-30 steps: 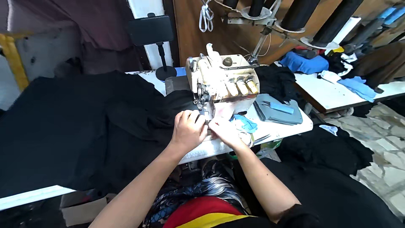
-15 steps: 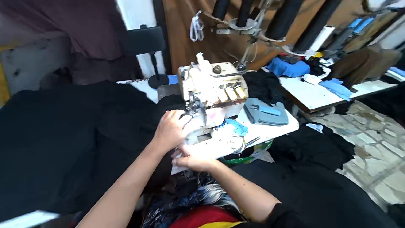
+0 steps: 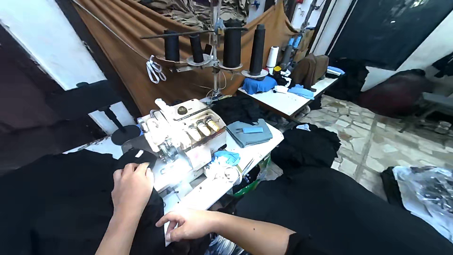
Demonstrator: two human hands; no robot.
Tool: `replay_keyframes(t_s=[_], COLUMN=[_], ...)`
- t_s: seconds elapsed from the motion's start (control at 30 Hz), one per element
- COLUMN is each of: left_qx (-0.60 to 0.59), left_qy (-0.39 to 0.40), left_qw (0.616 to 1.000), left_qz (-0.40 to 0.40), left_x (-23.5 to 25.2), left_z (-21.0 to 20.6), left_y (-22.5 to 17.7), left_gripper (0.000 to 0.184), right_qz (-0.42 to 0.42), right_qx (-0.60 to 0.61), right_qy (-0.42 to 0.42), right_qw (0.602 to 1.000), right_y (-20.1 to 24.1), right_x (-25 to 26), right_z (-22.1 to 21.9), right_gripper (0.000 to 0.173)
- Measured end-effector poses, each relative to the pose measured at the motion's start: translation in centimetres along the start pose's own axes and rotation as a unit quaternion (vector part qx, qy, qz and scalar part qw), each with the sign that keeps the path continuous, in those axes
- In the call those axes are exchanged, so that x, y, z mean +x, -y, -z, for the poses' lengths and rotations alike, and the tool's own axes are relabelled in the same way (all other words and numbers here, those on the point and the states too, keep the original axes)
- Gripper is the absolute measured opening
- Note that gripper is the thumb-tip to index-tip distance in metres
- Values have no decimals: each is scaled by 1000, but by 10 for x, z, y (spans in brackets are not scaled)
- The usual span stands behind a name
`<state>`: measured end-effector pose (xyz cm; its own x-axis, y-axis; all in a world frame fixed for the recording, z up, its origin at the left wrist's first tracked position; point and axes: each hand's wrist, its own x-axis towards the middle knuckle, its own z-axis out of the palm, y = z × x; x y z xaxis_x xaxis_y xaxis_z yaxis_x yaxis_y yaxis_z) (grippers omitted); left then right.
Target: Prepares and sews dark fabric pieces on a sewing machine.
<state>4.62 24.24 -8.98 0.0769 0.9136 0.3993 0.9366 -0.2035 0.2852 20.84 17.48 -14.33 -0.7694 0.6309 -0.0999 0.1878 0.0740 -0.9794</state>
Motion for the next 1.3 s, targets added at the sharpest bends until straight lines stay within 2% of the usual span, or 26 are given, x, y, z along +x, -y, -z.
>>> replay_keyframes(t_s=[0.23, 0.3, 0.4, 0.5, 0.57, 0.63, 0.73, 0.83, 0.93, 1.03, 1.2, 1.3], left_qx=[46, 27, -56, -114, -115, -137, -212, -273, -272, -260, -238, -220], left_qy=[169, 235, 300, 273, 263, 267, 260, 230, 201, 160, 113, 93], left_qw=[975, 964, 952, 951, 954, 951, 937, 927, 938, 951, 964, 970], left_qz=[135, 117, -12, -95, -85, -74, -101, -112, -75, -38, -16, -39], left_x=[-37, -44, -45, -33, -22, -18, -25, -34, -38, -42, -45, -44], left_z=[51, 60, 47, 11, -7, -13, -1, 30, 65, 86, 93, 90], left_y=[-35, -48, -62, -80, -90, -98, -95, -71, -40, -17, -8, -5], left_gripper=[29, 30, 31, 30, 30, 38, 47, 35, 37, 44, 29, 24], right_qz=[-54, -71, -78, -85, -100, -119, -137, -118, -80, -24, 102, 173], right_qx=[-27, -27, 1, 63, 110, 142, 126, 64, 9, 15, -53, -97], right_qy=[53, 65, 44, -11, -67, -119, -152, -134, -145, -228, -327, -379], right_qw=[997, 995, 996, 994, 987, 975, 971, 982, 986, 973, 938, 904], right_y=[1, 1, -3, -11, -14, -13, -9, -7, -6, -2, 15, 21], right_x=[-16, -22, -31, -36, -35, -36, -46, -57, -61, -56, -51, -52], right_z=[-4, -1, 0, -1, -2, 1, 5, 12, 19, 22, 17, 4], right_gripper=[39, 39, 40, 31, 30, 26, 18, 25, 35, 37, 29, 25])
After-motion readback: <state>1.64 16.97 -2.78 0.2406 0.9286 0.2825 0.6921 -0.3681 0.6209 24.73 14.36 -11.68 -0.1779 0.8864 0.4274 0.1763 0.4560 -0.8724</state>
